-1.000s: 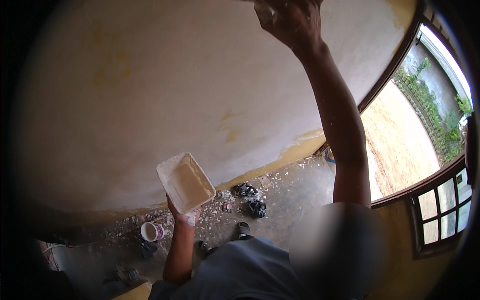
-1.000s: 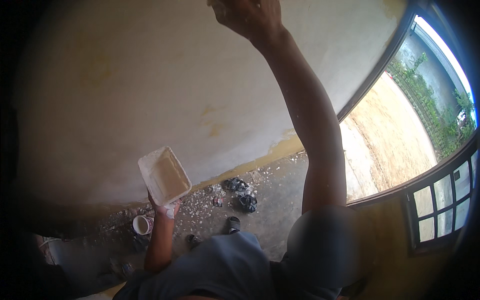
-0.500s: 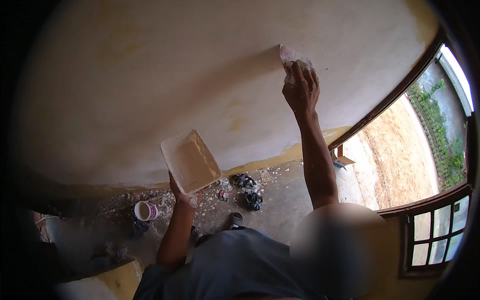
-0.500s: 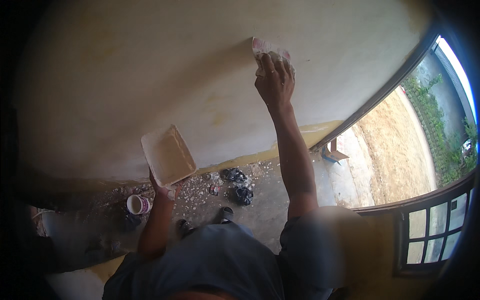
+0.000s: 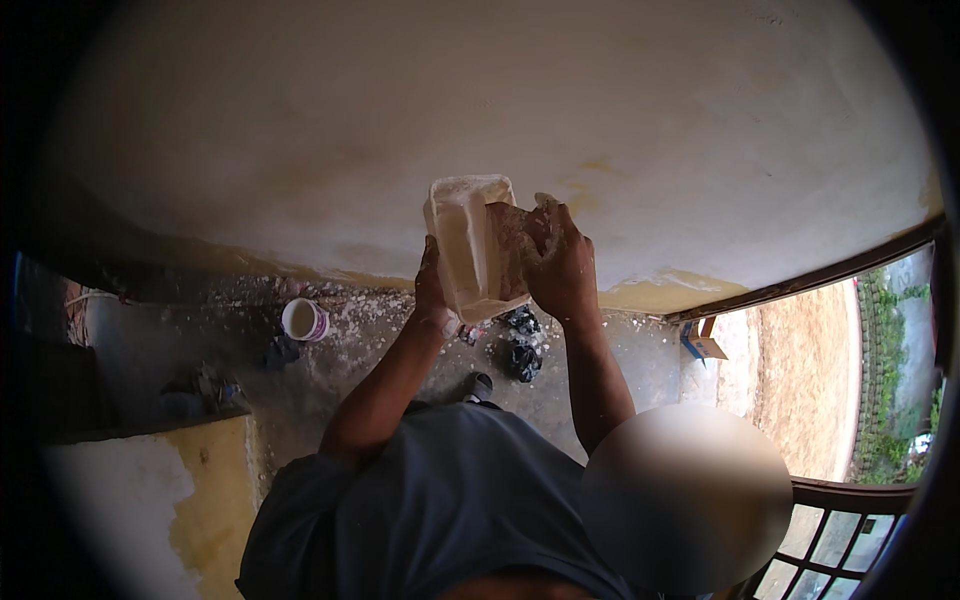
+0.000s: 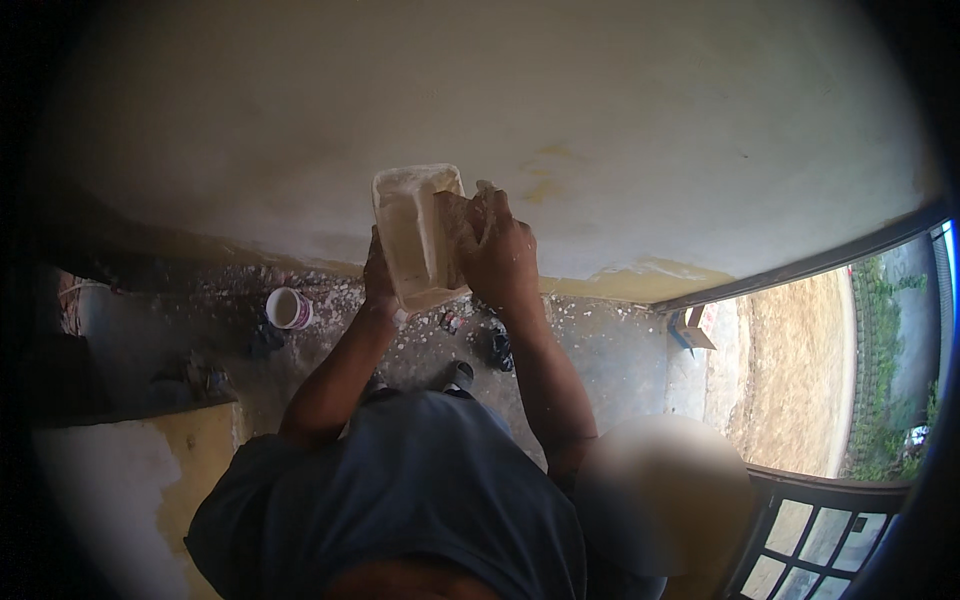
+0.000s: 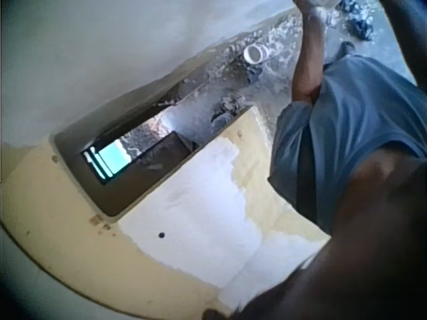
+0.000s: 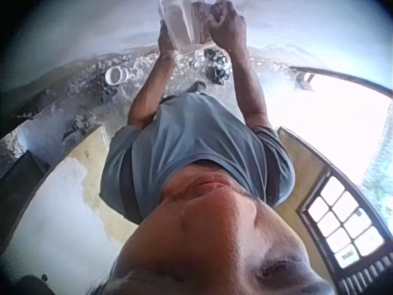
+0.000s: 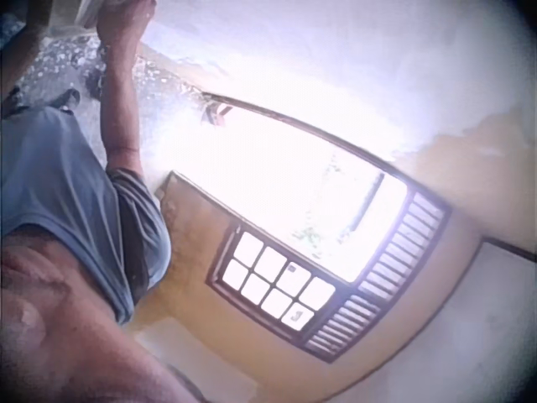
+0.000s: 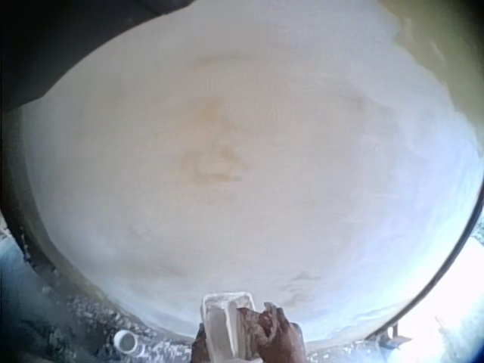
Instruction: The person applies plaster to a wall using a putty knife, taking more material from a plastic container as needed.
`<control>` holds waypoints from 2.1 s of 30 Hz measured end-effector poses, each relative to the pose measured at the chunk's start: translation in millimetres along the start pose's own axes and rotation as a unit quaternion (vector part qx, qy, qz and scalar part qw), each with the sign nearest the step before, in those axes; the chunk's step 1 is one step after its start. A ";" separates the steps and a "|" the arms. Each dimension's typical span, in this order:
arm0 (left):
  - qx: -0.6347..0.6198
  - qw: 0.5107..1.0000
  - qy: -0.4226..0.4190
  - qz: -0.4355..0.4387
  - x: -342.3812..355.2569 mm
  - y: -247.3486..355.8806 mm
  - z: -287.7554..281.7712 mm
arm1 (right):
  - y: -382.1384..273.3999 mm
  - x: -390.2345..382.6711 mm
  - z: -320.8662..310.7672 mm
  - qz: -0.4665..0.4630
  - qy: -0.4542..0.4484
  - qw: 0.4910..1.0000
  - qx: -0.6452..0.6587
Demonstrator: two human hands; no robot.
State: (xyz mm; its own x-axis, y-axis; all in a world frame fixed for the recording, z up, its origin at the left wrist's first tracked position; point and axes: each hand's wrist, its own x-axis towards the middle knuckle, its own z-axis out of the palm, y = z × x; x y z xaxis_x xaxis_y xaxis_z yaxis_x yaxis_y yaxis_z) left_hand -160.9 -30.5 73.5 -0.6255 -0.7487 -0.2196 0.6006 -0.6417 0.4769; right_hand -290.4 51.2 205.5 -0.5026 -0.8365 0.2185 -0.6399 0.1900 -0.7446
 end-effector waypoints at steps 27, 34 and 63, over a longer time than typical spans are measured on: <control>0.189 0.979 -0.022 -0.068 3.6 37.9 -8.1 | 12.7 2.6 62.3 0.061 -0.044 0.912 0.404; 0.084 0.989 -0.035 -0.119 12.1 32.3 -19.9 | 28.6 0.5 39.5 0.180 -0.050 0.823 0.536; -0.058 0.993 0.087 0.054 -53.6 52.7 -106.4 | 105.9 141.2 -261.4 -0.173 0.525 0.783 -0.286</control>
State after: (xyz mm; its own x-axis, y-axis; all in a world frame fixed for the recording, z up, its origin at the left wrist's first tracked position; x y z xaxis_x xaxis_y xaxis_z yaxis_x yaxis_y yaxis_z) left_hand -42.8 -41.8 19.8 -0.4646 -0.8251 -0.3216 0.7192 -0.5634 0.4065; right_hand -581.1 87.6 322.4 -0.2502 -0.0615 0.9662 -0.8481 0.4954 -0.1881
